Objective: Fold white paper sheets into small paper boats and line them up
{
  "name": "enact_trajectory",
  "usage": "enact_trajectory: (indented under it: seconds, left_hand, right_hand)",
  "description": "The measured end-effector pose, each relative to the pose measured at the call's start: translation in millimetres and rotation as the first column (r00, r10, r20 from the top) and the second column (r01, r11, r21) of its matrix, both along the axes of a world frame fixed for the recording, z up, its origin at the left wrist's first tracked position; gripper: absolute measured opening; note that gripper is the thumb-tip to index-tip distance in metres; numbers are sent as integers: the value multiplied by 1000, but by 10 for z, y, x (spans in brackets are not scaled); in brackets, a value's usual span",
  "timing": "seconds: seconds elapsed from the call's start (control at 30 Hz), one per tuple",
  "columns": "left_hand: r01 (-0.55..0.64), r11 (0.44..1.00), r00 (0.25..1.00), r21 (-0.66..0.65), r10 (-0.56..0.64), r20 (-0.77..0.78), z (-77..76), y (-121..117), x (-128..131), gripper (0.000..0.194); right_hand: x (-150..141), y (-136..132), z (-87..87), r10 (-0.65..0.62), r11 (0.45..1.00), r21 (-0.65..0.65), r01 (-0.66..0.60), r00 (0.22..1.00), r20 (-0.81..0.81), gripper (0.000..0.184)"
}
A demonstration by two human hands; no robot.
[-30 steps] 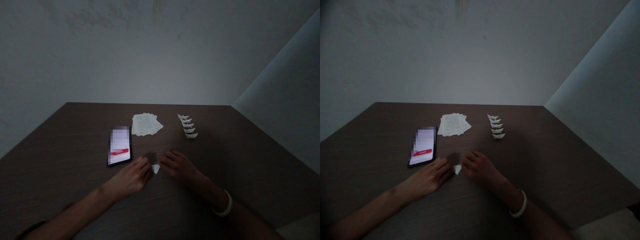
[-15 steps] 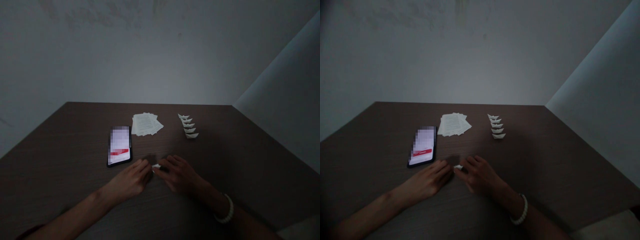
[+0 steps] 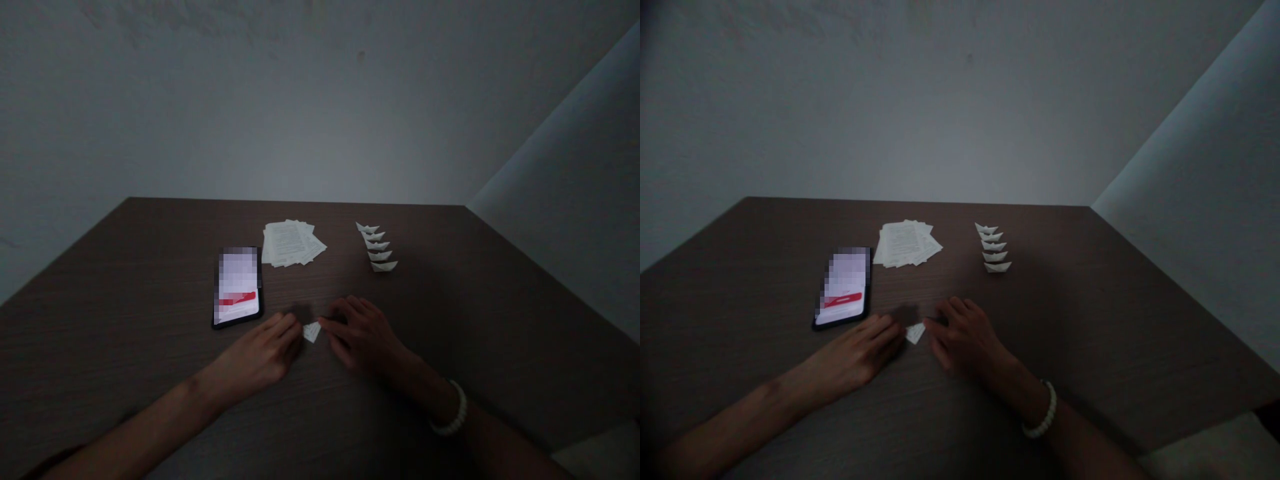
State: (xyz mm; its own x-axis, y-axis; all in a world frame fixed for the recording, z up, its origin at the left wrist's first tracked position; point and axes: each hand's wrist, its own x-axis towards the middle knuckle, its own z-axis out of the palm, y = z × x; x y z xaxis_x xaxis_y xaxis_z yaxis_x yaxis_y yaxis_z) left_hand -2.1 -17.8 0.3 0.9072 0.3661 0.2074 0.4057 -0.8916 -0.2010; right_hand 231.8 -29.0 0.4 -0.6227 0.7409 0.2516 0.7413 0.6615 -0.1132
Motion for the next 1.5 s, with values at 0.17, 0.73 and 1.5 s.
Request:
enact_trajectory:
  seconds: [0.17, 0.73, 1.5]
  left_hand:
    - [-7, 1000, 1000, 14, 8, -13, 43, -8, 14, 16]
    - [-18, 1000, 1000, -9, 18, 9, 55, -12, 10, 9]
    - [-86, 993, 996, -75, 85, -19, 33, 46, -24, 25]
  right_hand:
    - [-9, 7, 12, -43, 999, 24, 42, 999, 20, 29]
    - [-24, -1, 47, 51, 998, -29, -49, 998, 49, 37]
    - [11, 34, 0, 22, 998, 56, -23, 1000, 12, 16]
